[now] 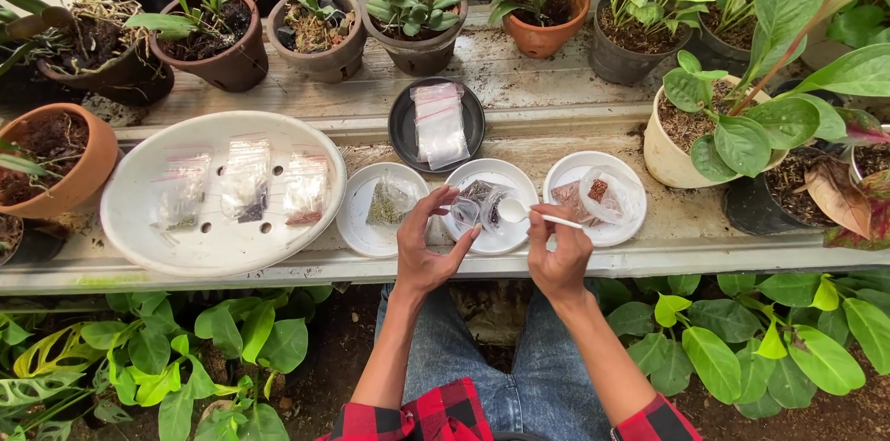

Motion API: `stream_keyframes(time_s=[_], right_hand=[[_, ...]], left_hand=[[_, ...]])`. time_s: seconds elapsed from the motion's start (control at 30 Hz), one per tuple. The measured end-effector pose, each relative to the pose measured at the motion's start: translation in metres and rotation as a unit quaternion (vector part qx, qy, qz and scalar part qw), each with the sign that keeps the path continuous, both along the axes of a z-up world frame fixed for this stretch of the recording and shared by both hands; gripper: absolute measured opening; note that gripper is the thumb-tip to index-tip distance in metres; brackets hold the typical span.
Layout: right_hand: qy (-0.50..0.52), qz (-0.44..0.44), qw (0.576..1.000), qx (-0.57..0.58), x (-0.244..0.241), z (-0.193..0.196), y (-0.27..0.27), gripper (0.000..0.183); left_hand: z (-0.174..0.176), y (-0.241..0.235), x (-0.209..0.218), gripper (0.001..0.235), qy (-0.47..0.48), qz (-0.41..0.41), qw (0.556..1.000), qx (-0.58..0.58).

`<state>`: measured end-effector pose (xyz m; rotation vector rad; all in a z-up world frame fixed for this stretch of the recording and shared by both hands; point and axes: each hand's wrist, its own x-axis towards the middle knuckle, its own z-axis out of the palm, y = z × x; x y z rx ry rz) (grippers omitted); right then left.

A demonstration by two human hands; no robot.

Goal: Preparing plant supplements by transferring granular material from small plastic bags into bowls using a spoon on a greenhouse workbench.

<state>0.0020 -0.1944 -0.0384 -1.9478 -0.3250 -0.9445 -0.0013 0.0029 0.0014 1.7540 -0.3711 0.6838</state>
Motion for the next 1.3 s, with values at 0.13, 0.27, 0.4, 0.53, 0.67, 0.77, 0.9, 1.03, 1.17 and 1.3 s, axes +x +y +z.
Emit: stream_keyframes(time_s=[0.13,0.27,0.4,0.53,0.67,0.77,0.9,1.03,1.17,1.3], right_hand=[[0.007,0.019,1.0,-0.02,0.005,0.002,0.009,0.009],[0.027,0.037,0.999,-0.013,0.005,0.01,0.017,0.009],[0.03,0.039,0.999,-0.005,0.004,0.006,0.017,0.009],[0.027,0.042,0.999,0.002,0.004,0.002,0.016,0.009],[0.024,0.045,0.999,-0.007,0.004,-0.005,0.013,0.008],[0.023,0.043,0.999,-0.012,0.004,-0.009,0.012,0.008],[0.025,0.038,0.999,-0.016,0.004,-0.01,0.011,0.008],[0.037,0.039,0.998,-0.022,0.004,-0.009,0.011,0.008],[0.052,0.046,0.997,-0.017,0.004,-0.01,0.011,0.008],[0.07,0.05,0.996,-0.005,0.005,-0.009,0.011,0.01]], left_hand=[[0.003,-0.001,-0.001,0.068,-0.001,0.001,1.0,-0.001],[0.003,-0.001,-0.002,0.069,0.004,0.003,1.0,-0.002],[0.006,-0.002,-0.002,0.068,0.006,0.002,1.0,0.002],[0.004,-0.002,-0.002,0.067,0.011,0.001,1.0,0.003],[0.005,-0.004,-0.001,0.067,0.01,0.005,1.0,0.007],[0.005,-0.005,-0.001,0.067,0.008,0.005,1.0,0.008],[0.001,-0.004,-0.001,0.069,0.008,0.006,1.0,0.01],[0.001,-0.005,-0.001,0.068,0.009,0.007,1.0,0.008],[-0.001,-0.004,-0.001,0.069,0.009,0.009,1.0,0.006],[0.001,-0.004,-0.001,0.069,0.01,0.006,1.0,0.001]])
